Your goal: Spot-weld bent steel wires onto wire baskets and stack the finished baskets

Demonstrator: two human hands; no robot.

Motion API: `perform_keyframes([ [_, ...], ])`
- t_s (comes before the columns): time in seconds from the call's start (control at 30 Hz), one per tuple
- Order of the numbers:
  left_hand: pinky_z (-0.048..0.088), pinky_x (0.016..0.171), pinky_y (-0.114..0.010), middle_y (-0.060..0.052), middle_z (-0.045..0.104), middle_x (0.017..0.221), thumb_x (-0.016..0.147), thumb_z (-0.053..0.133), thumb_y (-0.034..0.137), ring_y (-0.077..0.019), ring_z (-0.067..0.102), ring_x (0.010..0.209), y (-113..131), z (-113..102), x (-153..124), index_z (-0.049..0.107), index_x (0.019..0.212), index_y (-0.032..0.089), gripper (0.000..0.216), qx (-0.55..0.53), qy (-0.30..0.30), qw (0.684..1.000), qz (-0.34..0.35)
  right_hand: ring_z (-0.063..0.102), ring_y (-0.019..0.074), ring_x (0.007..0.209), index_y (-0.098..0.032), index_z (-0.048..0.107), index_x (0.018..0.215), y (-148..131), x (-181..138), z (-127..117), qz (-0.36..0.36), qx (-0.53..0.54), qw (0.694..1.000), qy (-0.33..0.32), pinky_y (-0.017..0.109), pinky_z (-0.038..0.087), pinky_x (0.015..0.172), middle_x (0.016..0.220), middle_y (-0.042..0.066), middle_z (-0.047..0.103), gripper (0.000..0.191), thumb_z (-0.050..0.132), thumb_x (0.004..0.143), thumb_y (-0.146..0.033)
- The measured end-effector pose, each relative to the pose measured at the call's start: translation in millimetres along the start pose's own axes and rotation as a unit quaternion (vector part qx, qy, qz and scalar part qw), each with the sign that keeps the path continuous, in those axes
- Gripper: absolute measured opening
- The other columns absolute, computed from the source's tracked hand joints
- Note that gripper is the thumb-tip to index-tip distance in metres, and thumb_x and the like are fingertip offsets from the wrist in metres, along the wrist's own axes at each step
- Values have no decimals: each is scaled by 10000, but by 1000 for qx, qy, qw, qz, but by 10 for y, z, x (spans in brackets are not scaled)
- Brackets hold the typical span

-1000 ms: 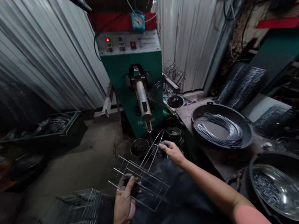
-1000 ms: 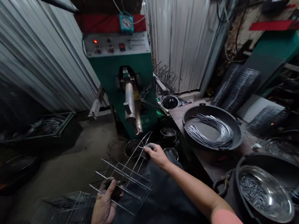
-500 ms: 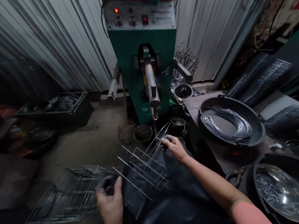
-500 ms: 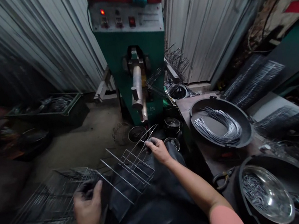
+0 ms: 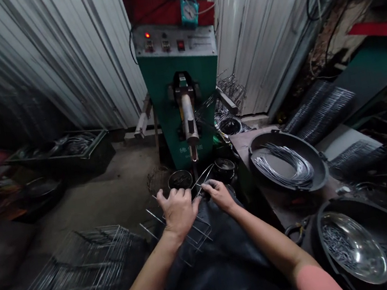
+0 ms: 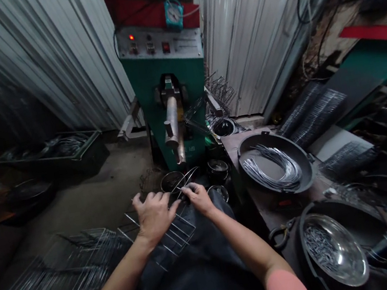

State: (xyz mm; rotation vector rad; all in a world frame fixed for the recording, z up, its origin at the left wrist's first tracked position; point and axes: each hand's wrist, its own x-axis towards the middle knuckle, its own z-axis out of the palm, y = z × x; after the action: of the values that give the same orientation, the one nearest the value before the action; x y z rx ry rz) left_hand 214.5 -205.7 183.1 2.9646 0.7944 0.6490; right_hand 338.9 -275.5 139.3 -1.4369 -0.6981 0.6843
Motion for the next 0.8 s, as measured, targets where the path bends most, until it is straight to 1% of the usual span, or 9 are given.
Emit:
perform_keyframes([
  [0.1,210,907,-544,-112,640,730,807,492,341,-285,539,807,-9,-3,9,646,741,146,257,-9,4,1000,5,441,91,487,-172,510,599,50,9,13,3,2,1000,-5,216,363,482,529,-33,493,320,566,728,-459],
  [0.37,214,895,-527,-126,649,764,814,473,353,-291,535,824,-33,25,100,644,767,150,270,-4,-14,1000,2,449,86,496,-168,532,630,166,91,38,14,67,998,-5,210,372,497,555,-29,511,370,574,724,-523],
  [0.57,229,874,-515,-142,656,785,807,482,374,-301,531,838,-77,83,262,653,765,164,274,-20,-28,999,4,442,80,487,-164,537,626,176,230,29,22,96,995,19,203,364,491,548,-29,508,382,583,716,-532],
  [0.8,242,860,-512,-144,655,777,809,476,371,-304,541,840,-104,142,421,658,764,152,288,-31,-34,999,8,425,73,468,-159,542,622,161,369,50,29,117,991,49,199,354,468,522,-41,489,343,632,683,-484],
])
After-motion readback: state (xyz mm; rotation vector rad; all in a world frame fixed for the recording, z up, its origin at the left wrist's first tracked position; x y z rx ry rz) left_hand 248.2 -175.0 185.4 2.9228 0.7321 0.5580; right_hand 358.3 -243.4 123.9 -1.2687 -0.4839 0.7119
